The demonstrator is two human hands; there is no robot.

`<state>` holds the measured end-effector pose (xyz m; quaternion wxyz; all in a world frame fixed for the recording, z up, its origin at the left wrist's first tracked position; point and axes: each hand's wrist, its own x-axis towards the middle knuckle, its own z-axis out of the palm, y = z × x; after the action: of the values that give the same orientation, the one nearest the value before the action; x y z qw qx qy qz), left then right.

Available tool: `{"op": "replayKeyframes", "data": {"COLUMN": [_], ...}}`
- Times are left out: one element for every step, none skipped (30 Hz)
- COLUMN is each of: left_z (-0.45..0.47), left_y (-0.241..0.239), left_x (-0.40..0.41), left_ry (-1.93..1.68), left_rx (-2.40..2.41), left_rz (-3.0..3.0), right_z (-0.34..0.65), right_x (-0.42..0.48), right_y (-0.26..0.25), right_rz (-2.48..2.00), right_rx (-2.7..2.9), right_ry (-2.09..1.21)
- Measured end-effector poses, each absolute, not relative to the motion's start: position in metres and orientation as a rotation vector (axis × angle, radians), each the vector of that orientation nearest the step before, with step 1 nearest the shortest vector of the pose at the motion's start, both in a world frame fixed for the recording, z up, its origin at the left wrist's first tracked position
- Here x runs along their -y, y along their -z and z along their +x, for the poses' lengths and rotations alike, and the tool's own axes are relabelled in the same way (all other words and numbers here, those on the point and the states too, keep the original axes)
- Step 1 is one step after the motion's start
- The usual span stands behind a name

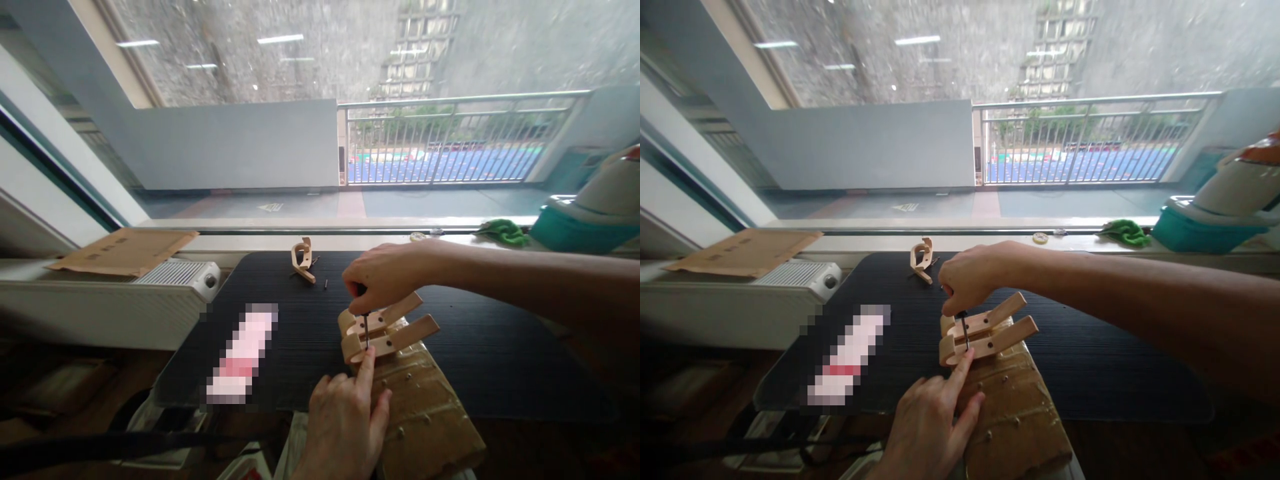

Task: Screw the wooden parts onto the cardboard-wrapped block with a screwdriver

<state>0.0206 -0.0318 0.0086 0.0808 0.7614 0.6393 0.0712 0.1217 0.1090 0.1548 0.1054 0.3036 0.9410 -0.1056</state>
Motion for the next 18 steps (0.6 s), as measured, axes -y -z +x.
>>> {"op": "replayKeyframes", "data": {"left_z": [0.02, 0.02, 0.02, 0.02, 0.02, 0.02, 0.02, 0.02, 0.02, 0.02, 0.02, 0.02, 0.02, 0.02, 0.019, 0.019, 0.019, 0.019], "left_y": [-0.008, -0.008, -0.008, -0.008, -0.008, -0.008, -0.008, -0.008, -0.008, -0.008, -0.008, -0.008, -0.007, -0.007, -0.007, -0.007, -0.006, -0.006], "left_x": [0.031, 0.031, 0.031, 0.031, 0.031, 0.031, 0.031, 0.031, 0.031, 0.031, 0.031, 0.031, 0.031, 0.031, 0.031, 0.031, 0.031, 0.031], "left_ry": [-0.214, -0.217, -0.219, -0.22, -0.22, -0.22, -0.221, -0.219, -0.216, -0.215, -0.217, -0.221, -0.226, -0.234, -0.24, -0.244, -0.246, -0.247], "left_rx": [-1.911, -1.911, -1.907, -1.903, -1.899, -1.895, -1.895, -1.898, -1.902, -1.903, -1.901, -1.898, -1.894, -1.894, -1.897, -1.901, -1.905, -1.906], "left_rz": [2.281, 2.285, 2.29, 2.296, 2.303, 2.309, 2.314, 2.317, 2.318, 2.317, 2.315, 2.313, 2.311, 2.309, 2.307, 2.307, 2.308, 2.313], "right_z": [0.122, 0.121, 0.122, 0.122, 0.122, 0.123, 0.124, 0.125, 0.125, 0.126, 0.126, 0.126, 0.126, 0.126, 0.126, 0.126, 0.126, 0.126], "right_x": [-0.108, -0.108, -0.107, -0.108, -0.109, -0.111, -0.113, -0.116, -0.118, -0.12, -0.121, -0.121, -0.12, -0.119, -0.118, -0.117, -0.116, -0.116], "right_y": [-0.157, -0.16, -0.162, -0.163, -0.162, -0.16, -0.157, -0.154, -0.15, -0.148, -0.146, -0.146, -0.147, -0.15, -0.153, -0.156, -0.159, -0.161], "right_rz": [0.875, 0.848, 0.816, 0.782, 0.758, 0.75, 0.759, 0.781, 0.816, 0.851, 0.879, 0.893, 0.886, 0.863, 0.822, 0.77, 0.725, 0.692], "right_rx": [-2.775, -2.776, -2.775, -2.774, -2.773, -2.773, -2.771, -2.768, -2.764, -2.764, -2.768, -2.777, -2.783, -2.782, -2.771, -2.749, -2.725, -2.705], "right_ry": [0.329, 0.362, 0.398, 0.429, 0.448, 0.457, 0.457, 0.451, 0.443, 0.43, 0.416, 0.399, 0.394, 0.403, 0.426, 0.459, 0.488, 0.507]}}
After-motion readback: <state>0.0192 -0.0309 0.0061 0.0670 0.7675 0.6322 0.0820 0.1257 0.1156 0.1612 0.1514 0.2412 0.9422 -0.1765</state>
